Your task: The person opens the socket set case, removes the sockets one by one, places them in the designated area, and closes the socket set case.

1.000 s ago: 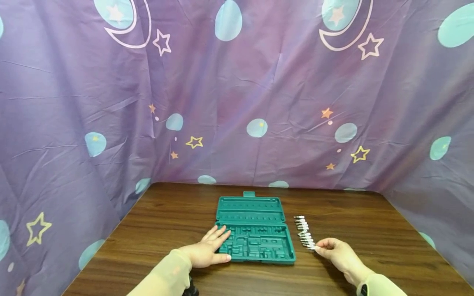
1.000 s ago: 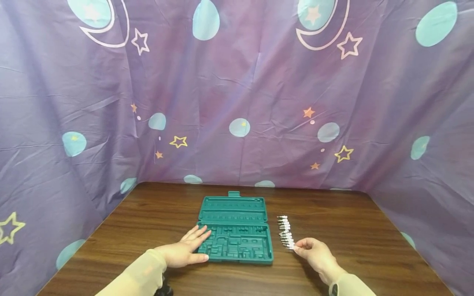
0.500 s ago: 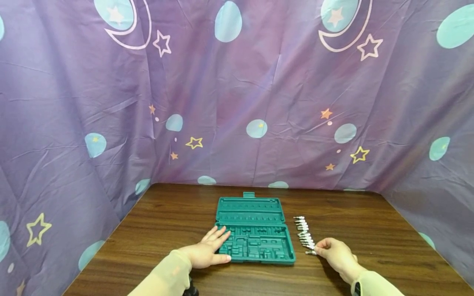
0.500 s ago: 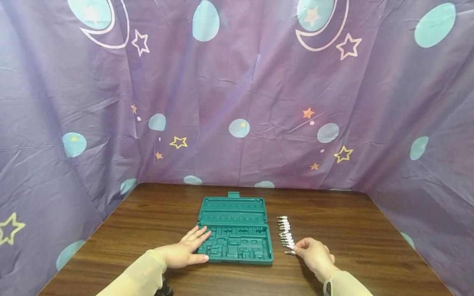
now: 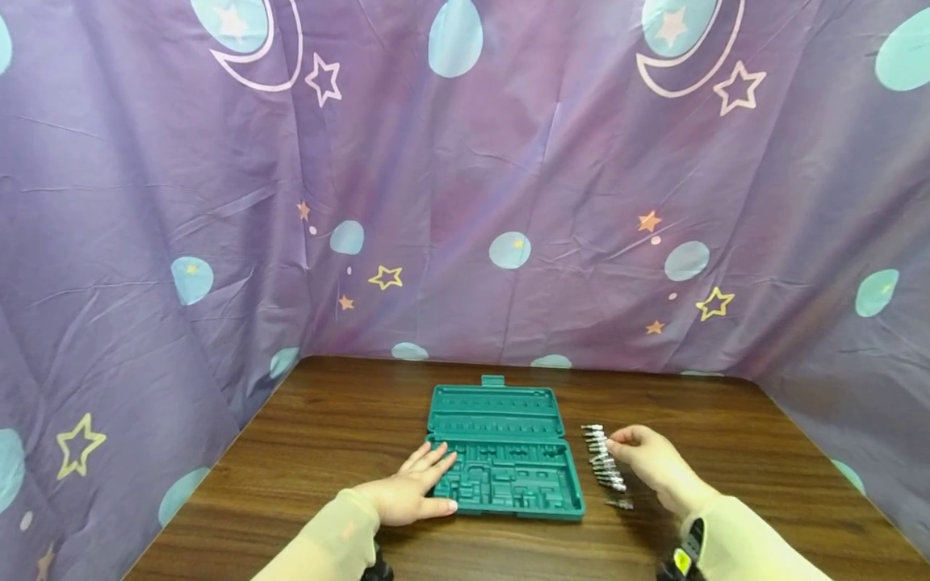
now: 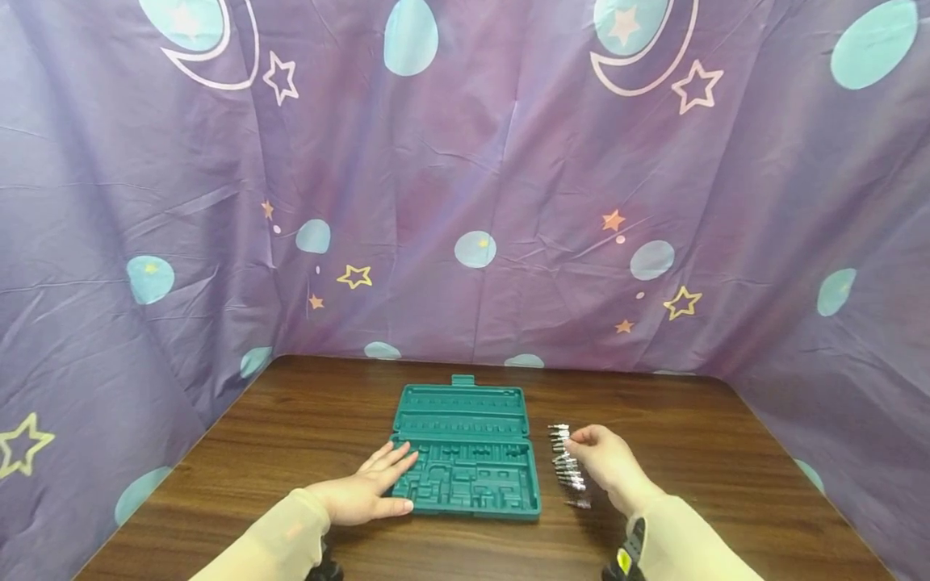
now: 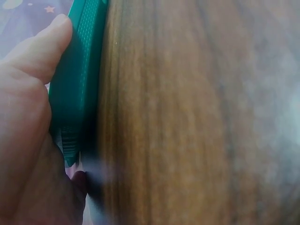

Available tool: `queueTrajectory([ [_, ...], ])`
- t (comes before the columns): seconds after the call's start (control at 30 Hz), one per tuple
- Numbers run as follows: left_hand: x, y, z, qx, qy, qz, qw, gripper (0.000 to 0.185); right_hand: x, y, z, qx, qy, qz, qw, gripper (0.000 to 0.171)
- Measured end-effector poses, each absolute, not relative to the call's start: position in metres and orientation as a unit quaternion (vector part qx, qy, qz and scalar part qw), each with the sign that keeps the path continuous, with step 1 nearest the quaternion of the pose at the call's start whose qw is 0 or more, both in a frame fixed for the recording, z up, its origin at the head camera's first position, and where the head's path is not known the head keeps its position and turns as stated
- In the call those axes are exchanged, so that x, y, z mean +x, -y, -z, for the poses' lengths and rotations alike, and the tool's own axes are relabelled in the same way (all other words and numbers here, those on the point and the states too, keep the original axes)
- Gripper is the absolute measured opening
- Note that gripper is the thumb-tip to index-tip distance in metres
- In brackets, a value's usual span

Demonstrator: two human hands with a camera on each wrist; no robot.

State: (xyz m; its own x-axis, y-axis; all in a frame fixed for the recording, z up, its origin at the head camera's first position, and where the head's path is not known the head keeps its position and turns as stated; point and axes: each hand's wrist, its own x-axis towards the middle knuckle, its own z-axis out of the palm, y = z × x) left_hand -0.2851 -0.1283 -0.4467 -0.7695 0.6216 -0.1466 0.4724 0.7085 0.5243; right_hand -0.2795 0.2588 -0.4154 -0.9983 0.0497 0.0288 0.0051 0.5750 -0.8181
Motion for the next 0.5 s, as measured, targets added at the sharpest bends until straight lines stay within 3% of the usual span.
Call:
queueTrajectory([
  [0.27,-0.287,0.130,0.445,0.301,-0.909,-0.235,0.164,0.080,-0.349,-0.220,0.380,0.044,0.887,-0.459,-0.021,0.034],
  [0.5,-0.286,0.129,0.447,0.301,-0.911,-0.232,0.160,0.080,-0.395,-0.193,0.390,0.071,0.920,-0.370,-0.105,0.056],
])
